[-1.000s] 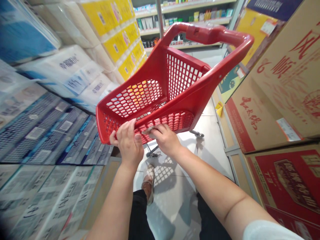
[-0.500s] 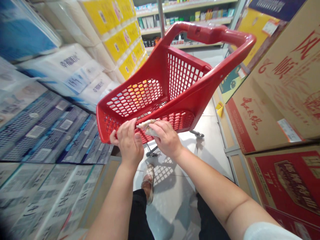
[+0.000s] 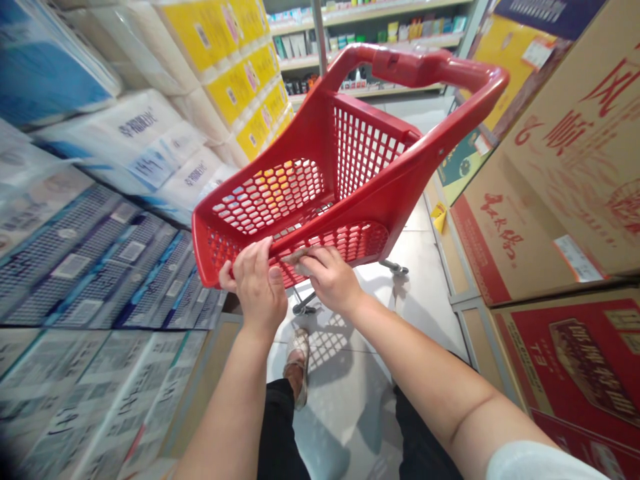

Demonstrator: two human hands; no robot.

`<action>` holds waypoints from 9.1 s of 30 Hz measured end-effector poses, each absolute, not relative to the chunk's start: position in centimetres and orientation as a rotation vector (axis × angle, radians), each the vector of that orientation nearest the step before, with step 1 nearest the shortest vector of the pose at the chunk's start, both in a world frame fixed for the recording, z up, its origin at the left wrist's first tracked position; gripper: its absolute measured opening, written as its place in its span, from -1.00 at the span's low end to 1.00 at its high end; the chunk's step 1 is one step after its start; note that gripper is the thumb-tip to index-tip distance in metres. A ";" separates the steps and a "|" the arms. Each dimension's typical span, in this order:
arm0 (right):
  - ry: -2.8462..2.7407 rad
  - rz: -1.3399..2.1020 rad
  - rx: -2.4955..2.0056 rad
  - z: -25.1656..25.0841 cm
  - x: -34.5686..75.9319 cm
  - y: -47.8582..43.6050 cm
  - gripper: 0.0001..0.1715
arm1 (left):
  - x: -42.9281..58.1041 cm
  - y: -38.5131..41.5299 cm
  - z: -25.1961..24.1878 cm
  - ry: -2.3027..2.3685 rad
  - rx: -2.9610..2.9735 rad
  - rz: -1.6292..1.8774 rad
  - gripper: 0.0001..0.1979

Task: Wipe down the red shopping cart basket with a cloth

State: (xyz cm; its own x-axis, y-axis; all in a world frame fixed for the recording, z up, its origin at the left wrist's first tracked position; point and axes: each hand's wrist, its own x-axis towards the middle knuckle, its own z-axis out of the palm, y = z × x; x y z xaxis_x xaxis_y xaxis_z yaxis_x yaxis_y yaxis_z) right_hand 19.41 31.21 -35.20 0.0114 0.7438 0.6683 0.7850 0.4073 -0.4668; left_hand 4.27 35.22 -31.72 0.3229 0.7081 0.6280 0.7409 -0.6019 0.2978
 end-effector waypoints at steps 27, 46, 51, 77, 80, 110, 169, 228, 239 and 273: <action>-1.739 -0.023 -1.527 -35.4 19.8 31.2 -0.57 | 4.2 35.2 -31.7 -1.382 -2.534 -1.150 -0.48; -1.716 -0.049 -1.459 -35.4 20.1 31.3 -0.57 | 4.3 35.2 -31.5 -1.396 -2.533 -1.154 -0.52; -1.630 -0.092 -1.380 -35.2 19.9 31.3 -0.54 | 4.2 35.3 -31.4 -1.380 -2.528 -1.148 -0.55; -1.690 0.051 -1.439 -35.5 19.5 31.1 -0.53 | 4.4 35.2 -31.3 -1.423 -2.518 -1.134 -0.55; -1.655 0.004 -1.350 -35.7 19.4 31.2 -0.59 | 4.4 35.2 -31.3 -1.423 -2.516 -1.142 -0.55; -1.766 -0.033 -1.408 -36.3 19.7 31.4 -0.65 | 4.3 35.3 -31.4 -1.387 -2.506 -1.126 -0.57; -1.650 -0.158 -1.392 -36.1 23.2 31.5 -0.63 | 6.1 36.2 -31.9 -1.281 -2.443 -1.181 -0.55; -1.767 -0.106 -1.467 -37.6 22.0 32.2 -0.60 | 5.9 36.6 -31.9 -1.259 -2.481 -1.141 -0.56; -1.900 0.039 -1.604 -38.6 22.1 32.1 -0.63 | 5.8 36.7 -31.9 -1.236 -2.467 -1.140 -0.57; -1.581 -0.185 -1.520 -35.8 25.6 30.5 -0.64 | 6.3 36.3 -30.9 -1.351 -2.417 -1.099 -0.63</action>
State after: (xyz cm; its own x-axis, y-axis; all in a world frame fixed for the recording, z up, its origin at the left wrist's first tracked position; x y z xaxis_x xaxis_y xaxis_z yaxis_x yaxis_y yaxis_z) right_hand 25.56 30.47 -35.84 0.1686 0.7206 0.6725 0.8562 0.2310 -0.4622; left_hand 6.30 36.34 -30.92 0.3210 0.6715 0.6679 0.7909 -0.5780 0.2010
